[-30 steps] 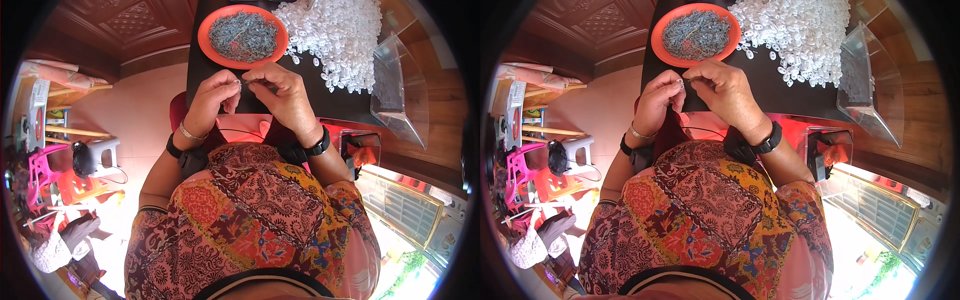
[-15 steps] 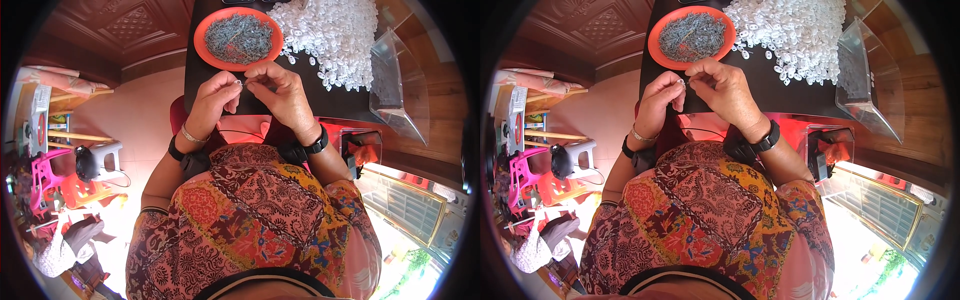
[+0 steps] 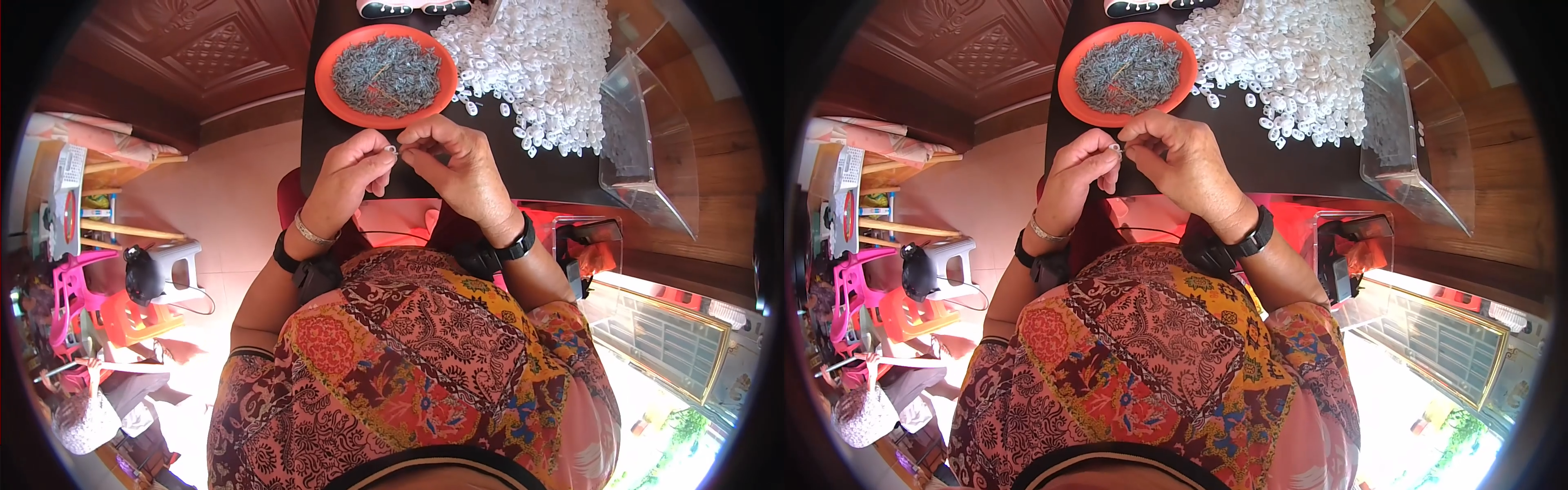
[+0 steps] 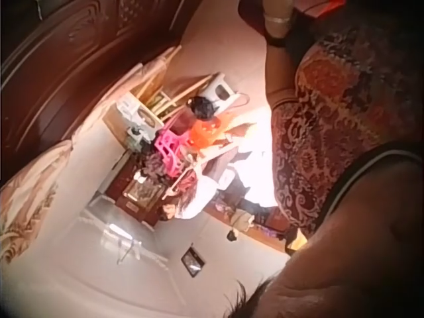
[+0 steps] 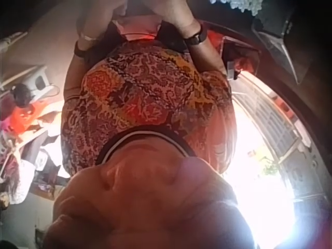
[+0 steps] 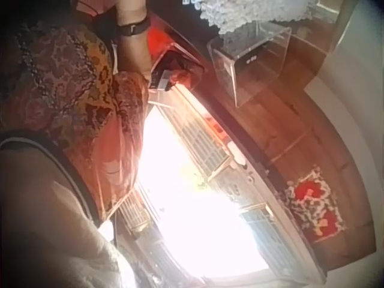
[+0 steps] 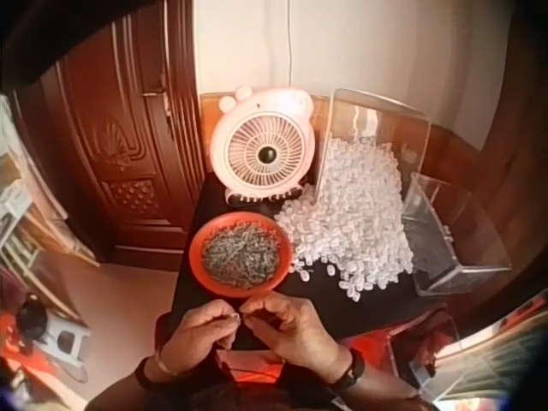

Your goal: The recorder is manually assembling small white plastic components by inserting small grey pins into them.

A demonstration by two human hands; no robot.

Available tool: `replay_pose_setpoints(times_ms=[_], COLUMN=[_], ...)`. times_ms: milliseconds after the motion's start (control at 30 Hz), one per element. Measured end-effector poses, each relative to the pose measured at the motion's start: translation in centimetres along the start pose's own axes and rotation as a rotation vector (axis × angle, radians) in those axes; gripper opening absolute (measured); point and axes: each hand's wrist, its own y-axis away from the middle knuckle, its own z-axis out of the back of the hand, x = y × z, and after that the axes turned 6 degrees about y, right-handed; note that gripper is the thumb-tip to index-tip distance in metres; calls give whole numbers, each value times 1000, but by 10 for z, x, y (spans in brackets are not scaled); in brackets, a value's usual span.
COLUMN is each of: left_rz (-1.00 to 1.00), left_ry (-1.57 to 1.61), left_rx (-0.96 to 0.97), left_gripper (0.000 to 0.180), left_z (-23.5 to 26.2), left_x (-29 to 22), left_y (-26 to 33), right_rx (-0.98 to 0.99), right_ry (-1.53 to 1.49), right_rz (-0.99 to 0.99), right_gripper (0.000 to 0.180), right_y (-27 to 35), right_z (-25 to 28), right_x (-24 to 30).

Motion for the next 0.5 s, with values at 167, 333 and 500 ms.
replay_pose_setpoints(times_ms=[167,333,500], left_rz=[20,17,30], left_ry=[-39,-16,-35], left_rx=[10,-18,-49], left_gripper=[17,14,14], left_z=[2,-3,-8], left_x=[-6,-1,-1], left_y=[-4,-7,-8], right_rx=[-16,-44,36], right_ry=[1,-23,10], right_rz=[-8,34,-53], right_gripper=[14,14,16], right_y=[-4,-3,-1], right_z=[0,2,12], right_x=[3,-3,-3])
